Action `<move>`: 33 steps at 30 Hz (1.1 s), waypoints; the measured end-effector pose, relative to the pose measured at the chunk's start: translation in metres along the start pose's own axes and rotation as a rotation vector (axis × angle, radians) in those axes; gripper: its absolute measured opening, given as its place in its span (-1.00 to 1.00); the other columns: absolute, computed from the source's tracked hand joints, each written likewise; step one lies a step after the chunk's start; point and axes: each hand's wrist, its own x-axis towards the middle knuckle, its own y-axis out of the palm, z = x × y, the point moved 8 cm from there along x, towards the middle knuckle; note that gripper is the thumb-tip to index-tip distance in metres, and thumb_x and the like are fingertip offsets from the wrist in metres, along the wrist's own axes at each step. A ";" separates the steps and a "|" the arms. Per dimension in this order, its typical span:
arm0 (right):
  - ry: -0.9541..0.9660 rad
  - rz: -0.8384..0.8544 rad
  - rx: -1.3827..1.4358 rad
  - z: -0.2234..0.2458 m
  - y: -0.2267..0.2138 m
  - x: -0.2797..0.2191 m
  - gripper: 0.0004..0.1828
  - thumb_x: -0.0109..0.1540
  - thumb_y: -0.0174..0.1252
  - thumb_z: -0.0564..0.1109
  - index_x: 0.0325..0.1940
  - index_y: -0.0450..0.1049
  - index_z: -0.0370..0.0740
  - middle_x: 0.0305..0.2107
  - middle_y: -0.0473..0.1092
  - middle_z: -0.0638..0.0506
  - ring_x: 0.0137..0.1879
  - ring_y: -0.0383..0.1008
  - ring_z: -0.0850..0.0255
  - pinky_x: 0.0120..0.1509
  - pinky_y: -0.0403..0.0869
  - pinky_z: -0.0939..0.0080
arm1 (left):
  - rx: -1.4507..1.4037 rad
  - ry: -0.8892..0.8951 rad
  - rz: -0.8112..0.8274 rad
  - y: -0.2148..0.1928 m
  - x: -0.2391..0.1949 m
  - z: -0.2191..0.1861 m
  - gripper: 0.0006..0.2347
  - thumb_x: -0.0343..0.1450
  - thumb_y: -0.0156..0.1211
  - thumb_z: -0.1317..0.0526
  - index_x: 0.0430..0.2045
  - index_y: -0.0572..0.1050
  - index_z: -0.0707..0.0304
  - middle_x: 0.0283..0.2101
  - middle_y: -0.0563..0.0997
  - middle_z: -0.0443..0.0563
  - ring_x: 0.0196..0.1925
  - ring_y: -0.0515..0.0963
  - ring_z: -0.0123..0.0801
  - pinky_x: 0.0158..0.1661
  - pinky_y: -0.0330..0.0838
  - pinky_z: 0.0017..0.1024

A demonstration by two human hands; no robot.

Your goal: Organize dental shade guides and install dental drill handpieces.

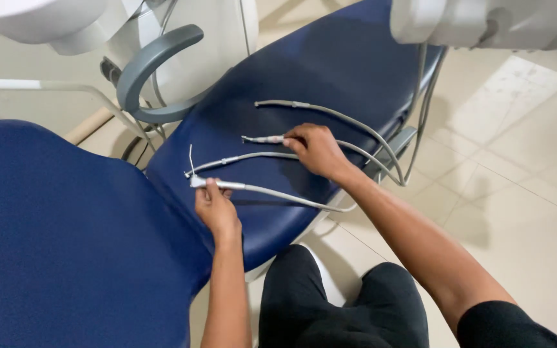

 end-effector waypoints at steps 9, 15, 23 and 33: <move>0.132 0.003 -0.500 -0.095 0.040 0.084 -0.77 0.25 0.23 -0.11 -0.04 0.58 -0.23 -0.08 0.47 -0.13 0.11 0.43 -0.07 0.17 0.39 -0.09 | 0.585 -0.126 -0.281 -0.004 0.009 0.014 -0.60 0.42 0.25 0.33 0.09 0.30 0.57 -0.14 0.62 0.17 -0.15 0.69 -0.23 -0.09 0.56 -0.37; 0.204 0.056 -0.609 -0.138 0.045 0.087 -0.78 0.28 0.16 -0.14 -0.02 0.58 -0.19 -0.09 0.45 -0.09 0.14 0.38 -0.04 0.19 0.34 -0.15 | 1.108 0.060 -0.187 0.021 -0.006 -0.020 -0.33 0.31 0.44 0.27 0.27 0.20 0.52 0.03 0.34 0.30 0.05 0.45 0.09 0.02 0.43 -0.13; 0.077 -0.079 -0.473 -0.083 -0.049 0.042 -0.84 0.32 0.12 -0.22 -0.09 0.58 -0.28 -0.19 0.48 -0.15 0.01 0.44 -0.11 0.14 0.41 -0.10 | 0.944 0.213 0.037 0.081 0.003 0.000 -0.52 0.40 0.34 0.16 0.16 0.39 0.45 -0.04 0.52 0.28 -0.01 0.55 0.04 0.01 0.46 -0.13; 0.113 -0.286 -0.177 0.052 -0.253 -0.138 -0.83 0.44 0.15 -0.27 0.08 0.52 -0.41 -0.29 0.42 -0.03 -0.26 0.39 0.25 -0.17 0.38 0.28 | 1.106 -0.140 0.146 0.176 -0.012 0.015 -0.26 0.33 0.40 -0.11 0.22 0.22 0.49 0.18 0.32 0.41 0.18 0.43 0.25 0.16 0.36 -0.02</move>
